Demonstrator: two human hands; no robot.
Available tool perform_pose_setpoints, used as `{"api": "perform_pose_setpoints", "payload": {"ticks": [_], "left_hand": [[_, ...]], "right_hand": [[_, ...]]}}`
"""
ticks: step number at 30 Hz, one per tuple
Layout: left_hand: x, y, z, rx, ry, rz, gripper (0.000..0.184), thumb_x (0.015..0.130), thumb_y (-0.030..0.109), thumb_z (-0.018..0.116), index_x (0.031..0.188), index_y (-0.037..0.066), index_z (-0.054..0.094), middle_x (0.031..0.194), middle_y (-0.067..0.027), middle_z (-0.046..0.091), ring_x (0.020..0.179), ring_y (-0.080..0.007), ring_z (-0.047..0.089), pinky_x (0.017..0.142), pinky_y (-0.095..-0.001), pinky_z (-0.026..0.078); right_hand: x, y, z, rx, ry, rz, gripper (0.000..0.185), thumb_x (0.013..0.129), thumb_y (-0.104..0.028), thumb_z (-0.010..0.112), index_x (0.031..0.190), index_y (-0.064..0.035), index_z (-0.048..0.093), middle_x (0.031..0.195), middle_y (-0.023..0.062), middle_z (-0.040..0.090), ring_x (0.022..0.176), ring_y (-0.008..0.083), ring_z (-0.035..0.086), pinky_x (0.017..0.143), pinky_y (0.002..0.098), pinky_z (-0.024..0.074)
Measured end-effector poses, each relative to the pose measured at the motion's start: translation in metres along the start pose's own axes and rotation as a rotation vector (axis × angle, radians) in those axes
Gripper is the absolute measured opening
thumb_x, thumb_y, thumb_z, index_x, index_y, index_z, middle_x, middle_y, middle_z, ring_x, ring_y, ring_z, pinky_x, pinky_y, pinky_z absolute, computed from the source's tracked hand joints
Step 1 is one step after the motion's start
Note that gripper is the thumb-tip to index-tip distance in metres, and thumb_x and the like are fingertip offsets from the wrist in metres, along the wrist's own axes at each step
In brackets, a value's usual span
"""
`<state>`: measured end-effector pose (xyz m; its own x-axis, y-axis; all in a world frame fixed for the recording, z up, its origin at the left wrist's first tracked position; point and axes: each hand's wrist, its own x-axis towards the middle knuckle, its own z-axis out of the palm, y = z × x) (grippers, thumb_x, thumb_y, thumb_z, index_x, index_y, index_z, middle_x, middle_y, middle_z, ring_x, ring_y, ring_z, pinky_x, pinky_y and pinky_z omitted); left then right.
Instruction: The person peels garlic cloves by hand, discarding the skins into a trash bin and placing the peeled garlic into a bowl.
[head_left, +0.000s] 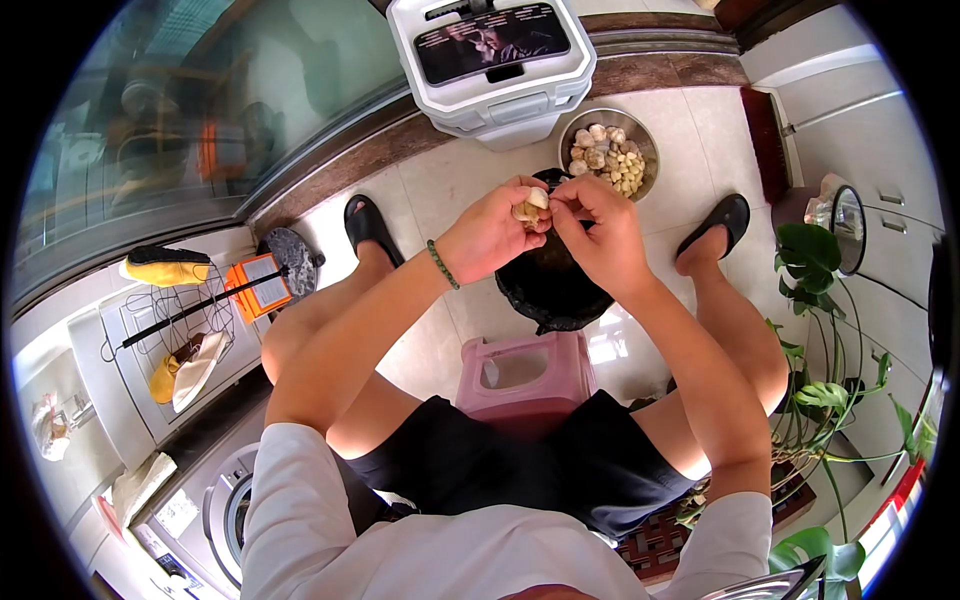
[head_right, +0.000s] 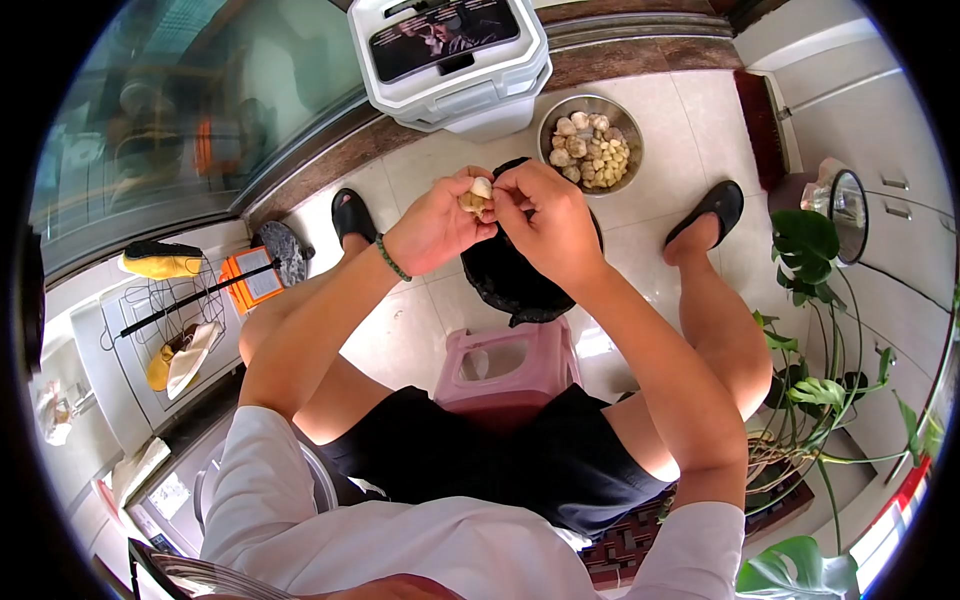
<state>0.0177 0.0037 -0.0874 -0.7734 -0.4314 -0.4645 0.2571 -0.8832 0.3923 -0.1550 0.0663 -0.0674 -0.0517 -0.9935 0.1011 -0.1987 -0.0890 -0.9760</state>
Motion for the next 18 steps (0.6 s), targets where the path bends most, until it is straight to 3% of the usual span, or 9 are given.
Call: {"api": "perform_pose_setpoints", "payload": {"ticks": [3,5,9,11,14,16,18], "left_hand": [[0.0,0.0,0.002,0.04,0.002,-0.01,0.018,0.1,0.022,0.043,0.112,0.012,0.051,0.096,-0.0001,0.055,0.089,-0.0119,0.052,0.081,-0.0293,0.043],[0.0,0.0,0.002,0.067,0.015,-0.019,0.019,0.1,0.022,0.042,0.113,0.012,0.051,0.096,0.0,0.054,0.089,-0.011,0.051,0.081,-0.0288,0.043],[0.001,-0.001,0.003,0.219,0.039,-0.025,0.027,0.103,0.032,0.043,0.117,0.011,0.052,0.095,0.0014,0.053,0.088,-0.0089,0.05,0.08,-0.0276,0.043],[0.0,-0.001,0.006,0.294,0.072,-0.013,0.03,0.103,0.036,0.043,0.118,0.011,0.052,0.094,0.0018,0.053,0.087,-0.0084,0.05,0.08,-0.0275,0.042],[-0.002,-0.005,0.015,0.392,0.192,0.085,0.031,0.1,0.034,0.053,0.116,0.008,0.052,0.091,0.0022,0.053,0.085,-0.007,0.05,0.077,-0.0254,0.043],[-0.002,-0.01,0.015,0.723,0.271,0.337,0.033,0.094,0.026,0.066,0.116,0.006,0.052,0.089,0.0018,0.054,0.082,-0.0061,0.05,0.074,-0.0231,0.044],[-0.001,-0.006,0.005,0.773,0.251,0.362,0.036,0.091,0.024,0.069,0.116,0.005,0.052,0.09,0.0014,0.055,0.083,-0.006,0.051,0.074,-0.0222,0.044]], "right_hand": [[-0.001,-0.001,-0.001,-0.039,-0.007,-0.015,0.006,0.085,0.007,0.061,0.09,0.0056,0.058,0.085,0.0097,0.06,0.074,0.0156,0.065,0.068,0.0274,0.0559],[-0.002,-0.001,0.0,-0.147,0.022,-0.035,0.009,0.079,0.003,0.065,0.083,0.0017,0.057,0.079,0.0107,0.058,0.065,0.022,0.063,0.06,0.0313,0.0526],[-0.001,-0.004,0.0,-0.244,0.037,-0.053,0.01,0.078,0.0,0.066,0.082,0.0006,0.056,0.076,0.0109,0.057,0.063,0.024,0.061,0.059,0.0326,0.0512],[-0.002,0.001,0.002,-0.175,0.075,0.059,0.009,0.079,-0.001,0.065,0.082,0.0013,0.056,0.073,0.0106,0.058,0.062,0.0214,0.061,0.059,0.0313,0.0506],[-0.002,0.001,0.001,-0.101,0.086,0.163,0.009,0.08,-0.002,0.063,0.082,0.0023,0.056,0.071,0.0102,0.058,0.061,0.018,0.059,0.058,0.0294,0.0491],[-0.003,0.007,0.002,-0.048,0.091,0.194,0.008,0.081,-0.002,0.063,0.083,0.0025,0.056,0.071,0.009,0.058,0.062,0.0156,0.058,0.058,0.0281,0.0485],[-0.004,0.011,0.004,0.007,0.094,0.225,0.008,0.082,-0.003,0.062,0.083,0.0028,0.056,0.07,0.0079,0.058,0.062,0.0132,0.058,0.059,0.0269,0.0478]]}}
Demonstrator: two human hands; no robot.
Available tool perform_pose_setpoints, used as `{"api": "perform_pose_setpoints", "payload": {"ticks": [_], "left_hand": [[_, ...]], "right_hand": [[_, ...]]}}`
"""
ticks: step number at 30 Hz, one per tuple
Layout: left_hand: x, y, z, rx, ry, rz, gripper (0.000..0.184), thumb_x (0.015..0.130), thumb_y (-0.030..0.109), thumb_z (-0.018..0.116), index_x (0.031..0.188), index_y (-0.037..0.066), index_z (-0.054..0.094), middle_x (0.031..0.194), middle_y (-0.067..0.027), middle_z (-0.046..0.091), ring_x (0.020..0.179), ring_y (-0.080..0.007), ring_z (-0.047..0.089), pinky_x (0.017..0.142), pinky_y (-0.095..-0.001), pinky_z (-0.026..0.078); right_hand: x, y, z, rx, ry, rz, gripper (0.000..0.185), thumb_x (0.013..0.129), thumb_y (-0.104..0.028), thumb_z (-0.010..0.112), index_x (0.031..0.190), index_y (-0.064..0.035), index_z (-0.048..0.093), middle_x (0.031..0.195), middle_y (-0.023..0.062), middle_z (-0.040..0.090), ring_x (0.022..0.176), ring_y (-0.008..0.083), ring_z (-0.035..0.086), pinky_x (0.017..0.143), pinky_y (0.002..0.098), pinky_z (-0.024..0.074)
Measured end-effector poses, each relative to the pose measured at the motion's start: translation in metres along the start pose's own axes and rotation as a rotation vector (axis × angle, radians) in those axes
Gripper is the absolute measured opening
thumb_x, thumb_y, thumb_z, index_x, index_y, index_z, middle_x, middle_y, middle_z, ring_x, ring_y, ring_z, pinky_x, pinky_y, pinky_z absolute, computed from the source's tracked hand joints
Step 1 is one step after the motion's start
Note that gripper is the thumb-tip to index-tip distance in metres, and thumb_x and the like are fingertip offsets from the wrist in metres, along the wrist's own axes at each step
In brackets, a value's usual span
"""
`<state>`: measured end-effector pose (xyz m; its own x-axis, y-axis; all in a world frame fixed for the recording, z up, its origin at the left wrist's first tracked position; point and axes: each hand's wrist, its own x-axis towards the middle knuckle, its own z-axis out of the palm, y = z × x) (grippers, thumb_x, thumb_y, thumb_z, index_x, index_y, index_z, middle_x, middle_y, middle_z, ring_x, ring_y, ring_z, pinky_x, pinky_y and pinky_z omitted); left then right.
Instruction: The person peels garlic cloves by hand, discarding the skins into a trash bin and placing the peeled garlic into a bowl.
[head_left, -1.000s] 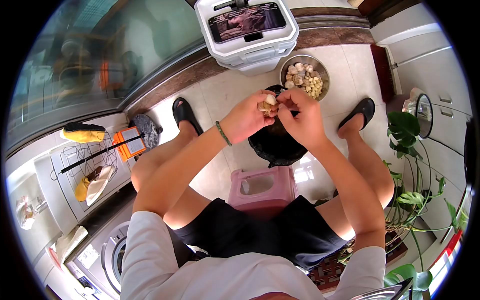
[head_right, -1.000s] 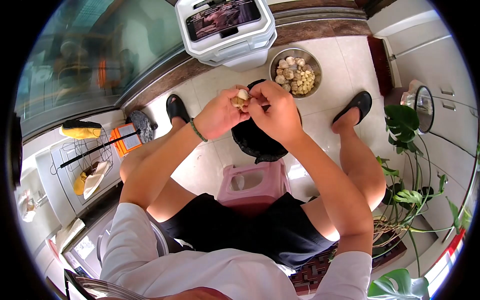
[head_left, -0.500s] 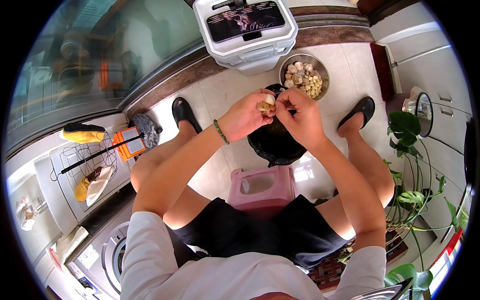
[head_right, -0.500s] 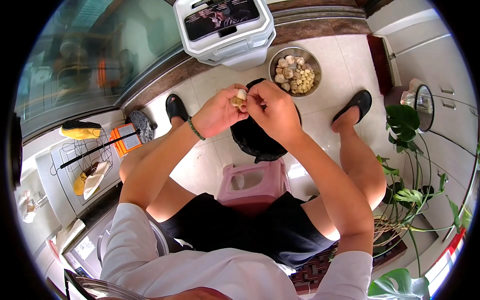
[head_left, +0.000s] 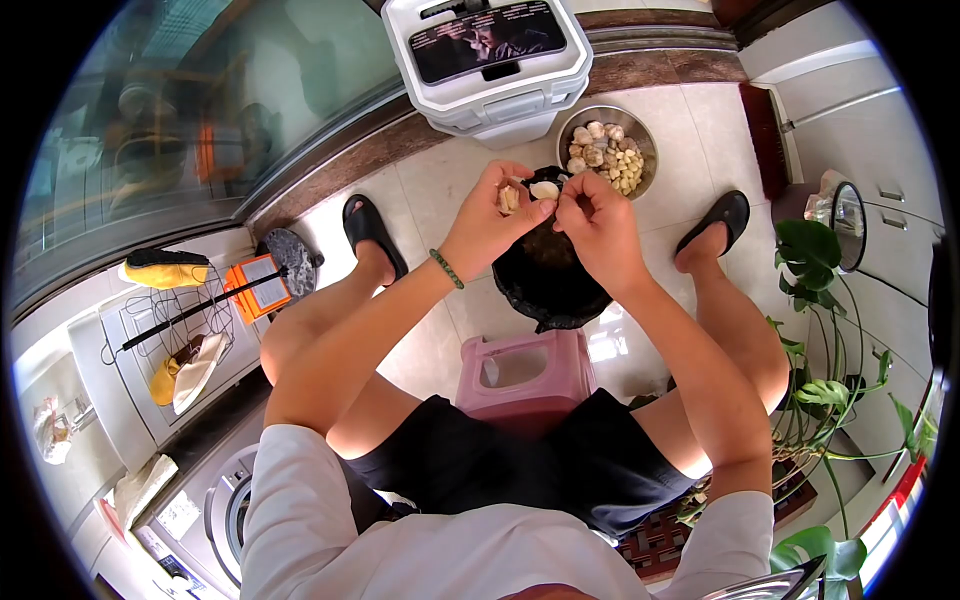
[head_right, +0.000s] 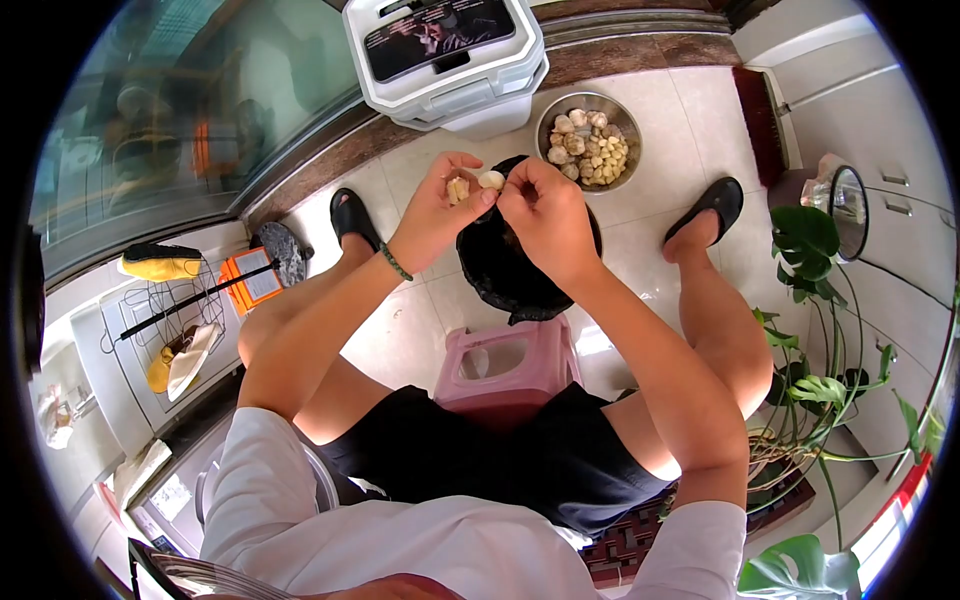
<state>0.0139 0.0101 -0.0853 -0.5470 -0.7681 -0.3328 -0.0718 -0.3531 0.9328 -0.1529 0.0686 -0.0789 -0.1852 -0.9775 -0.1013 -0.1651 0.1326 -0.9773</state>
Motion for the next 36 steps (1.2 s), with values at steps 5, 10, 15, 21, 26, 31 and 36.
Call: {"api": "perform_pose_setpoints", "payload": {"ticks": [5,10,15,21,26,31,36], "left_hand": [[0.001,-0.004,-0.003,0.023,-0.058,0.048,0.036,0.09,0.023,0.07,0.115,0.003,0.053,0.095,0.0,0.058,0.087,-0.0062,0.053,0.076,-0.0222,0.046],[-0.004,0.002,0.0,0.129,-0.07,0.062,0.02,0.095,0.017,0.061,0.107,0.002,0.058,0.093,-0.0012,0.061,0.087,-0.0065,0.054,0.076,-0.0236,0.046],[-0.004,0.004,-0.006,0.211,-0.112,0.009,0.023,0.099,0.022,0.049,0.103,0.002,0.06,0.086,-0.0014,0.058,0.08,-0.0085,0.052,0.073,-0.0242,0.044],[-0.003,0.001,-0.01,0.138,-0.208,0.036,0.039,0.101,0.032,0.035,0.103,0.001,0.06,0.082,-0.0018,0.055,0.077,-0.0112,0.05,0.073,-0.026,0.042],[-0.001,0.006,-0.012,0.043,-0.194,0.002,0.045,0.102,0.035,0.031,0.101,0.002,0.061,0.08,-0.0015,0.055,0.074,-0.0105,0.048,0.069,-0.0259,0.04],[0.002,0.007,-0.011,-0.057,-0.172,-0.06,0.05,0.104,0.042,0.03,0.102,0.003,0.061,0.077,-0.0007,0.054,0.068,-0.0095,0.046,0.063,-0.0244,0.039],[0.004,0.008,-0.009,-0.133,-0.169,-0.165,0.059,0.101,0.056,0.028,0.094,0.006,0.059,0.075,-0.0001,0.053,0.066,-0.0089,0.045,0.061,-0.0237,0.037]], "right_hand": [[0.0,-0.003,0.002,0.208,-0.052,0.098,0.006,0.087,-0.003,0.057,0.085,0.0023,0.056,0.072,0.0026,0.057,0.064,0.0082,0.056,0.059,0.0243,0.0465],[0.001,0.006,0.003,0.303,-0.143,0.084,0.004,0.087,-0.002,0.055,0.085,0.0021,0.055,0.072,0.0018,0.055,0.064,0.0076,0.055,0.058,0.0232,0.0454],[0.002,0.01,0.0,0.266,-0.194,0.086,0.006,0.086,-0.002,0.055,0.082,0.0014,0.054,0.071,0.0008,0.054,0.064,0.0062,0.052,0.057,0.0229,0.0439],[0.005,0.009,-0.008,0.202,-0.182,0.099,0.007,0.084,-0.003,0.056,0.08,0.0003,0.053,0.07,-0.0006,0.051,0.063,0.0047,0.048,0.057,0.0225,0.0423],[0.005,0.002,-0.015,0.276,-0.128,0.119,0.005,0.083,-0.001,0.054,0.078,0.0001,0.053,0.068,-0.002,0.049,0.063,0.0046,0.048,0.055,0.0229,0.0406],[0.003,0.003,-0.026,0.041,-0.165,0.076,0.004,0.079,-0.002,0.056,0.075,0.0002,0.055,0.066,0.0032,0.052,0.06,0.01,0.052,0.055,0.0268,0.0423],[-0.005,0.0,-0.027,-0.429,-0.27,-0.122,0.007,0.074,-0.008,0.058,0.076,-0.0014,0.06,0.071,0.0123,0.059,0.063,0.0278,0.061,0.059,0.0381,0.0479]]}}
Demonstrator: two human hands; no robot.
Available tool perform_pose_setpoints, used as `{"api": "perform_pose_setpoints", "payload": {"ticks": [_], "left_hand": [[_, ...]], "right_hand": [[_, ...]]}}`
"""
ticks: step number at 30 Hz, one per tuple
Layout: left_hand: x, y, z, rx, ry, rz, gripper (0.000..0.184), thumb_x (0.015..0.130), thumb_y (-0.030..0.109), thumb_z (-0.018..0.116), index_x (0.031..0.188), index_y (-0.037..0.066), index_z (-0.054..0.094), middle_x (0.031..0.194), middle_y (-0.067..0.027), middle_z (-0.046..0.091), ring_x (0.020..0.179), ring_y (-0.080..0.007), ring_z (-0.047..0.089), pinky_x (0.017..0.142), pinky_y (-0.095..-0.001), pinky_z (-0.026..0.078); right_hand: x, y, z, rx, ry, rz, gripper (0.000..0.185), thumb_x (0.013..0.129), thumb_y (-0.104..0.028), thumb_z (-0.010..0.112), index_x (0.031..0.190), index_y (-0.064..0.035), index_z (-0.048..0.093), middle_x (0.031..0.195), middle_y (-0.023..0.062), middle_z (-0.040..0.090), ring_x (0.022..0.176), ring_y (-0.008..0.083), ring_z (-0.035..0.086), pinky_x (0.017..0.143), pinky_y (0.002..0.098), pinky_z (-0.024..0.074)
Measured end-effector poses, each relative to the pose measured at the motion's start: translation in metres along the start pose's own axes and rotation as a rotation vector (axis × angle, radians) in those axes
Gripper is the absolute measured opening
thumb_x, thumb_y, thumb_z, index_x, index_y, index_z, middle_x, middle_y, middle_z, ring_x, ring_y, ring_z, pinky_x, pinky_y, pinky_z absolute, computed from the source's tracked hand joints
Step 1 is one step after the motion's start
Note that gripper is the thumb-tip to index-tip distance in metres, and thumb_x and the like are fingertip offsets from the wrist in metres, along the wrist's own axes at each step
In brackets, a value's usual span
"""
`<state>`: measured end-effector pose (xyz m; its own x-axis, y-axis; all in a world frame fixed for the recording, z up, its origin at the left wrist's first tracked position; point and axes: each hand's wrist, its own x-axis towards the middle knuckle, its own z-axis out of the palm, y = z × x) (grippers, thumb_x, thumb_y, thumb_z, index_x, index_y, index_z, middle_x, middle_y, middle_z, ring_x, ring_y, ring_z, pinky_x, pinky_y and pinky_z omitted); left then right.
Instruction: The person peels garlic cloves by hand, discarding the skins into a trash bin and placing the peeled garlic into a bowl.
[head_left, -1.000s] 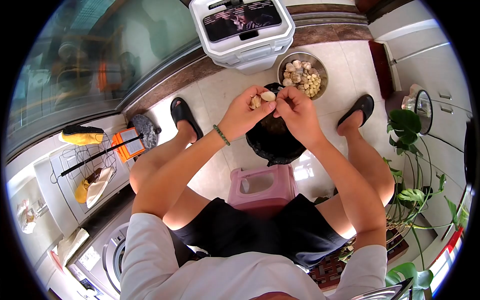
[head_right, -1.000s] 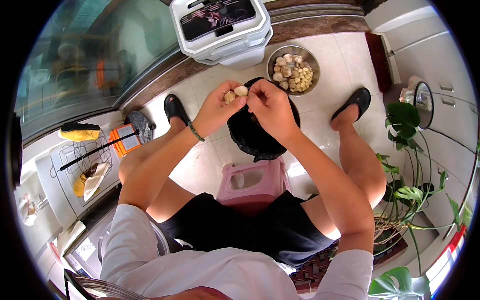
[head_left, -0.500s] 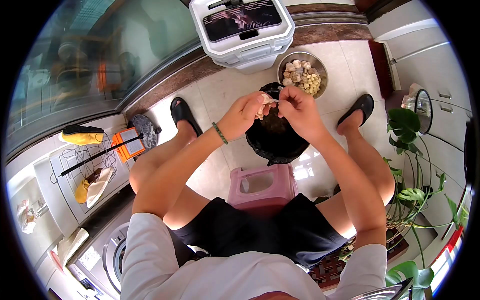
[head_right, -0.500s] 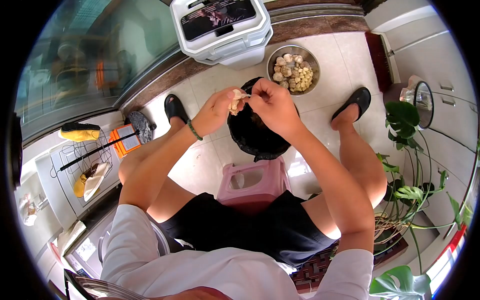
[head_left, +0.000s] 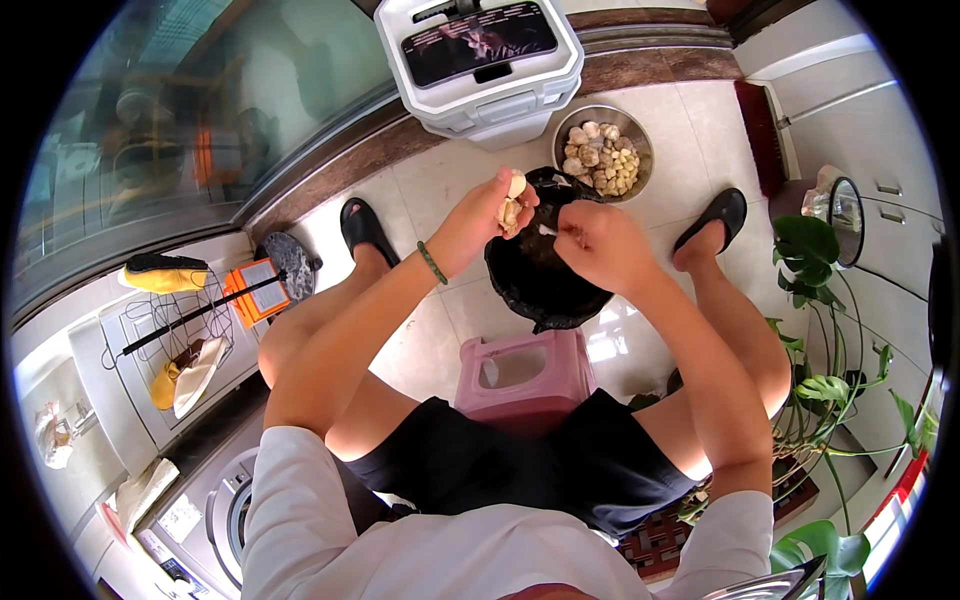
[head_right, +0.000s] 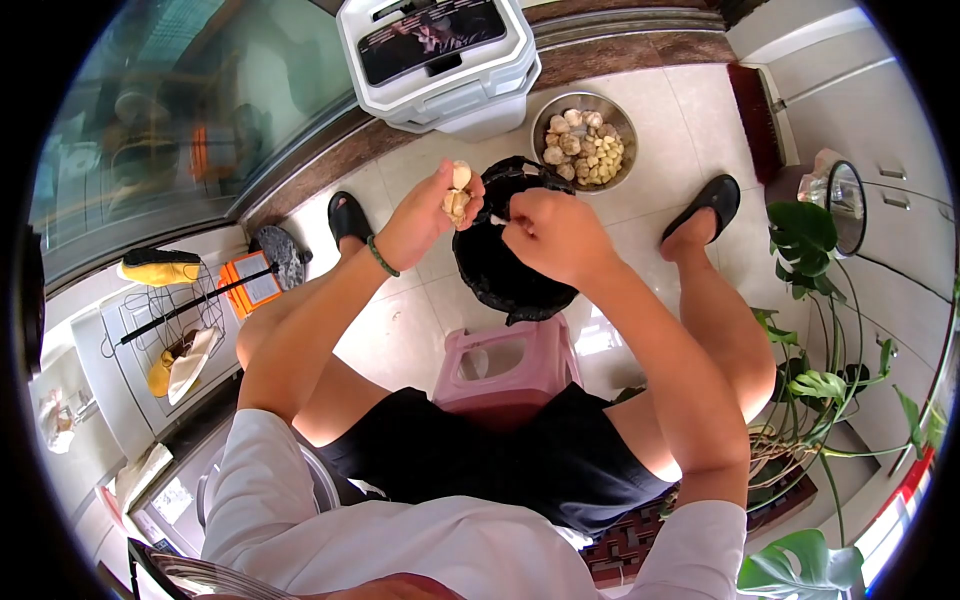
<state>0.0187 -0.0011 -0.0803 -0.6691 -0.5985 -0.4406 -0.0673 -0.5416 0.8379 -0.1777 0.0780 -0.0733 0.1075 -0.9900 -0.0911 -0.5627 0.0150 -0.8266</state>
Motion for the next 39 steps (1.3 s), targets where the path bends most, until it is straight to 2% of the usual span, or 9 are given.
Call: {"api": "perform_pose_setpoints", "payload": {"ticks": [2,9,18,20,21,26,29,31,39], "left_hand": [[0.001,0.0,-0.001,-0.045,-0.011,-0.038,0.061,0.1,0.06,0.028,0.092,0.008,0.058,0.074,0.0001,0.052,0.066,-0.0089,0.044,0.061,-0.0234,0.037],[0.0,0.001,0.002,-0.036,-0.041,-0.052,0.06,0.1,0.061,0.028,0.09,0.009,0.056,0.073,0.0004,0.052,0.064,-0.0091,0.044,0.06,-0.0229,0.036],[-0.002,0.004,0.004,-0.075,-0.066,-0.027,0.051,0.101,0.055,0.035,0.095,0.009,0.056,0.076,0.0006,0.054,0.066,-0.008,0.044,0.059,-0.0227,0.034],[-0.002,0.004,0.002,-0.088,-0.062,-0.019,0.05,0.1,0.055,0.037,0.095,0.009,0.056,0.076,0.0004,0.054,0.067,-0.0078,0.044,0.06,-0.0226,0.034],[-0.002,0.003,0.0,-0.066,-0.084,-0.027,0.049,0.1,0.054,0.037,0.095,0.009,0.056,0.077,0.0003,0.054,0.067,-0.0079,0.044,0.059,-0.0226,0.034],[-0.001,-0.002,0.002,-0.005,-0.135,-0.077,0.047,0.101,0.054,0.037,0.098,0.01,0.053,0.078,0.0,0.053,0.067,-0.0079,0.045,0.059,-0.0225,0.036],[-0.004,-0.002,0.007,0.079,-0.203,-0.101,0.047,0.102,0.053,0.032,0.098,0.01,0.051,0.077,-0.0006,0.054,0.066,-0.0078,0.045,0.059,-0.0226,0.038],[-0.005,-0.008,0.004,0.105,-0.237,-0.096,0.054,0.102,0.056,0.028,0.108,0.008,0.052,0.083,0.0003,0.054,0.071,-0.0085,0.048,0.065,-0.0231,0.038],[-0.006,-0.009,0.003,0.159,-0.215,-0.089,0.056,0.103,0.054,0.025,0.111,0.006,0.052,0.084,0.0007,0.053,0.072,-0.0085,0.048,0.066,-0.0233,0.039]], "right_hand": [[-0.001,0.002,0.004,-0.041,-0.069,-0.011,0.01,0.074,-0.011,0.058,0.078,-0.0029,0.063,0.077,0.0132,0.063,0.07,0.0351,0.061,0.063,0.0431,0.0494],[0.002,0.006,0.006,-0.02,0.012,-0.088,0.009,0.076,-0.01,0.057,0.078,-0.0036,0.063,0.077,0.0124,0.061,0.073,0.0345,0.062,0.064,0.0435,0.0499],[0.004,-0.007,0.001,-0.108,-0.099,-0.064,0.011,0.079,-0.012,0.059,0.075,-0.0025,0.062,0.079,0.0128,0.061,0.073,0.0344,0.061,0.064,0.044,0.0487],[0.007,-0.001,0.004,-0.062,0.059,-0.203,0.007,0.078,-0.008,0.063,0.08,-0.0022,0.062,0.08,0.012,0.061,0.072,0.0317,0.062,0.063,0.0408,0.0497],[0.007,-0.004,0.004,-0.062,0.059,-0.203,0.007,0.078,-0.008,0.063,0.08,-0.0022,0.062,0.08,0.012,0.061,0.072,0.0317,0.062,0.063,0.0408,0.0497],[0.009,-0.019,0.006,0.243,0.272,-0.195,0.022,0.082,0.004,0.063,0.101,-0.004,0.055,0.083,0.0103,0.061,0.074,0.0263,0.065,0.063,0.0337,0.0521],[0.01,-0.02,0.005,0.225,0.228,-0.24,0.022,0.085,0.003,0.062,0.103,-0.0046,0.053,0.085,0.0109,0.061,0.073,0.0274,0.065,0.063,0.0344,0.0523],[0.011,-0.019,0.005,0.22,0.23,-0.243,0.023,0.085,0.004,0.062,0.103,-0.0047,0.052,0.085,0.011,0.061,0.073,0.0278,0.066,0.063,0.0347,0.0522],[0.013,-0.018,0.006,0.199,0.183,-0.272,0.031,0.084,0.006,0.059,0.11,-0.0061,0.047,0.084,0.0118,0.06,0.072,0.03,0.064,0.065,0.037,0.0517]]}}
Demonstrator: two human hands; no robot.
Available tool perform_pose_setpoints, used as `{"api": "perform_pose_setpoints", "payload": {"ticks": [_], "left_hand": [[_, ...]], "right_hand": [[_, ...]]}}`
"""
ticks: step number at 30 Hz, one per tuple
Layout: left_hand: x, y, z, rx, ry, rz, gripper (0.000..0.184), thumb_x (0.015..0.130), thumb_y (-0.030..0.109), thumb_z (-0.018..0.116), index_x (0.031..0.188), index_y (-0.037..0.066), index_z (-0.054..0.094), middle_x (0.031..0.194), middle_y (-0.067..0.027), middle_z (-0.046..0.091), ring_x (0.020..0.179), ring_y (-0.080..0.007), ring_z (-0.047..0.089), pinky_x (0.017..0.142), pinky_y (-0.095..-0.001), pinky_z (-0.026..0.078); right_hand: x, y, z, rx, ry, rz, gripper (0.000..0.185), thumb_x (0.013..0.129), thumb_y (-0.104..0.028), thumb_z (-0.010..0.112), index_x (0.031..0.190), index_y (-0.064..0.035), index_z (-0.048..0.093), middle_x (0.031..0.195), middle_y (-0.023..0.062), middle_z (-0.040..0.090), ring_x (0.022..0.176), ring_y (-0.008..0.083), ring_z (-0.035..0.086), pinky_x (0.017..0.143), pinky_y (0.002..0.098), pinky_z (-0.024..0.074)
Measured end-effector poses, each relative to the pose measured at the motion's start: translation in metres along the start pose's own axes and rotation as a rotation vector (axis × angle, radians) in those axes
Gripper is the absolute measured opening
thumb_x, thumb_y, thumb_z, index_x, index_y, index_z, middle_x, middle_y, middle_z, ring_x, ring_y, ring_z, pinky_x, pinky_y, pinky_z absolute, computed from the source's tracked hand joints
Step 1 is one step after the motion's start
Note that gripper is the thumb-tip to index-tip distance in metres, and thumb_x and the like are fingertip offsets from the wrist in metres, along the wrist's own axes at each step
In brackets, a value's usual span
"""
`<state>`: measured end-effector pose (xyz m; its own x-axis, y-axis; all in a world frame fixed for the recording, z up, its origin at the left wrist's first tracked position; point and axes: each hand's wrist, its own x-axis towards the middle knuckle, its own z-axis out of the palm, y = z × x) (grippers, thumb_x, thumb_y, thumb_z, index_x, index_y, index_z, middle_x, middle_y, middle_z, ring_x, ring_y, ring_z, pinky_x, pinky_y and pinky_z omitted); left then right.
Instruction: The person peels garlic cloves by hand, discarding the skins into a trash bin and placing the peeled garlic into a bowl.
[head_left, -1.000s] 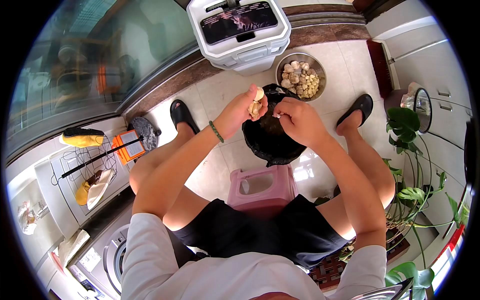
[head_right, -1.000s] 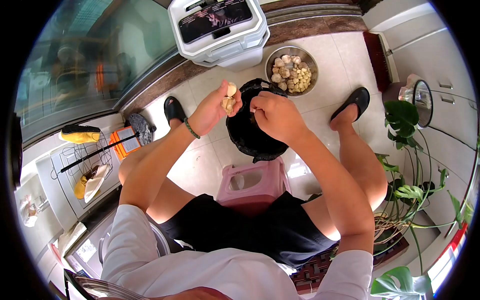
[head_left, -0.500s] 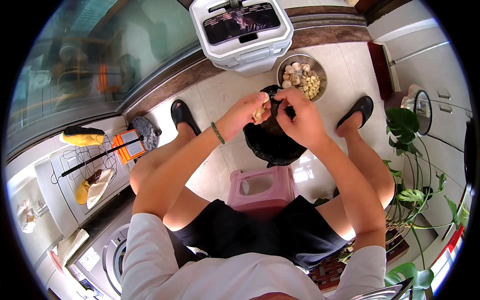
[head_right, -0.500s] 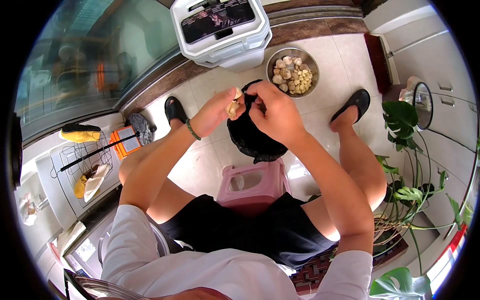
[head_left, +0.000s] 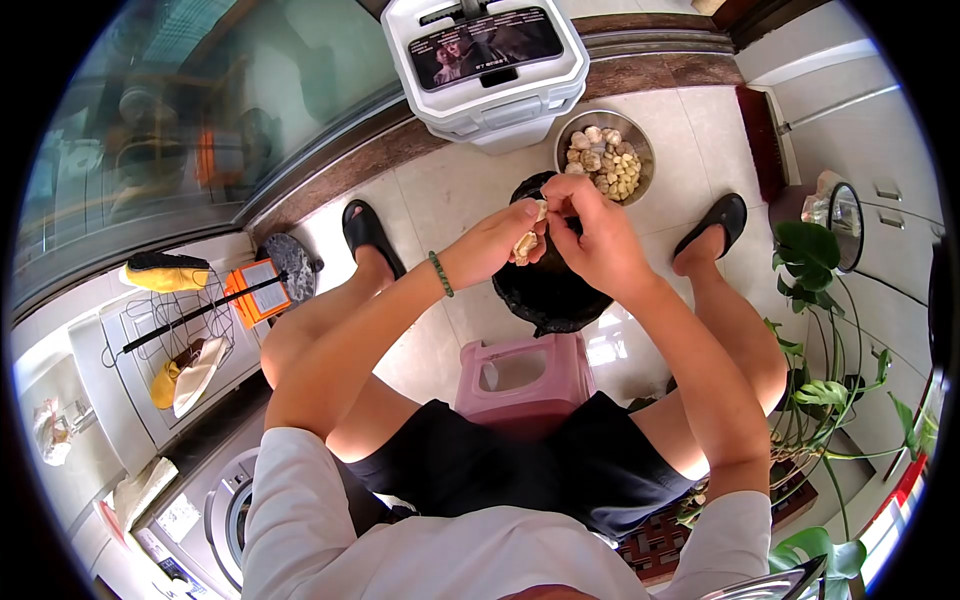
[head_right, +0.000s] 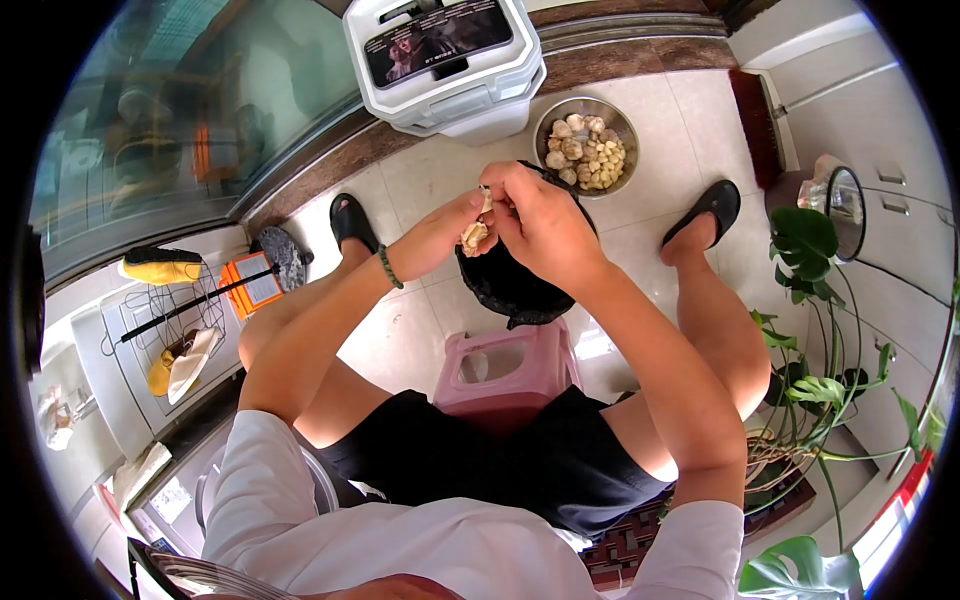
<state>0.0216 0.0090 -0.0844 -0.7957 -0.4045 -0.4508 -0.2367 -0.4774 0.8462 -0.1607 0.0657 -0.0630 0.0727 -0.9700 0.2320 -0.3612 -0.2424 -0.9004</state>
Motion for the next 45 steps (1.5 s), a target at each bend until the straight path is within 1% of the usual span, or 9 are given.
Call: {"api": "perform_pose_setpoints", "payload": {"ticks": [2,4,15,26,30,32,34,41,45], "left_hand": [[0.0,-0.001,0.002,0.013,0.017,-0.004,0.056,0.103,0.054,0.025,0.111,0.006,0.052,0.083,0.0008,0.053,0.072,-0.0083,0.047,0.066,-0.0233,0.039],[0.001,-0.002,0.004,-0.049,0.037,0.028,0.043,0.104,0.047,0.03,0.1,0.008,0.049,0.078,-0.0015,0.053,0.069,-0.009,0.046,0.065,-0.0237,0.039],[0.002,0.0,0.007,-0.025,0.037,0.063,0.044,0.104,0.048,0.03,0.102,0.008,0.049,0.079,-0.0012,0.052,0.07,-0.009,0.045,0.066,-0.0239,0.04],[0.003,0.005,0.009,-0.072,0.018,0.071,0.047,0.104,0.05,0.03,0.1,0.008,0.05,0.08,-0.0012,0.052,0.071,-0.0084,0.046,0.065,-0.023,0.039],[0.005,0.007,0.008,-0.084,0.086,0.091,0.051,0.104,0.051,0.028,0.097,0.007,0.052,0.079,-0.0009,0.052,0.07,-0.0086,0.046,0.064,-0.0229,0.039],[0.005,0.009,0.009,-0.073,0.106,0.074,0.053,0.103,0.052,0.028,0.096,0.006,0.053,0.079,-0.0009,0.052,0.069,-0.0087,0.047,0.063,-0.023,0.039],[0.005,0.01,0.011,-0.102,0.203,0.106,0.056,0.103,0.053,0.027,0.093,0.006,0.055,0.077,-0.0011,0.052,0.068,-0.0091,0.047,0.062,-0.0234,0.04],[0.005,0.006,0.011,-0.053,0.22,0.067,0.058,0.103,0.053,0.026,0.091,0.005,0.056,0.075,-0.0013,0.054,0.067,-0.0093,0.048,0.062,-0.0237,0.04],[0.006,0.006,0.011,-0.056,0.355,0.074,0.058,0.103,0.054,0.028,0.091,0.005,0.056,0.075,-0.001,0.055,0.067,-0.0091,0.048,0.061,-0.0238,0.04]], "right_hand": [[0.0,0.0,0.001,0.003,-0.023,0.028,0.035,0.083,0.007,0.059,0.112,-0.0064,0.046,0.083,0.0117,0.058,0.07,0.0301,0.063,0.064,0.0376,0.0513],[0.0,-0.001,0.0,-0.003,-0.037,0.038,0.036,0.083,0.006,0.059,0.114,-0.0065,0.045,0.083,0.0114,0.057,0.069,0.0296,0.063,0.064,0.0373,0.0511],[-0.001,0.005,0.003,0.043,-0.013,0.079,0.038,0.085,0.006,0.058,0.118,-0.007,0.046,0.083,0.0105,0.053,0.069,0.027,0.061,0.062,0.0366,0.0501],[0.001,0.002,0.0,0.038,-0.051,0.051,0.036,0.086,0.008,0.054,0.119,-0.0029,0.046,0.081,0.0103,0.051,0.07,0.0268,0.061,0.065,0.0375,0.0506],[0.004,-0.005,-0.002,0.064,-0.054,0.086,0.035,0.085,0.009,0.054,0.118,-0.0019,0.045,0.081,0.0106,0.051,0.072,0.0261,0.064,0.065,0.0366,0.0517],[0.003,-0.002,-0.002,-0.033,-0.06,0.036,0.035,0.085,0.01,0.055,0.116,-0.0016,0.043,0.081,0.0106,0.051,0.072,0.025,0.066,0.064,0.0352,0.0526],[0.003,-0.006,-0.002,-0.016,-0.075,0.05,0.035,0.084,0.01,0.055,0.115,-0.0016,0.043,0.081,0.0107,0.052,0.072,0.0252,0.066,0.065,0.0353,0.0527],[-0.001,-0.001,0.001,-0.033,-0.085,0.09,0.034,0.082,0.007,0.059,0.11,-0.0026,0.042,0.082,0.012,0.054,0.073,0.0283,0.065,0.066,0.0375,0.052],[-0.004,-0.003,0.004,-0.075,-0.103,0.089,0.032,0.082,0.006,0.059,0.108,-0.0034,0.042,0.082,0.0113,0.057,0.073,0.0279,0.065,0.066,0.037,0.0516]]}}
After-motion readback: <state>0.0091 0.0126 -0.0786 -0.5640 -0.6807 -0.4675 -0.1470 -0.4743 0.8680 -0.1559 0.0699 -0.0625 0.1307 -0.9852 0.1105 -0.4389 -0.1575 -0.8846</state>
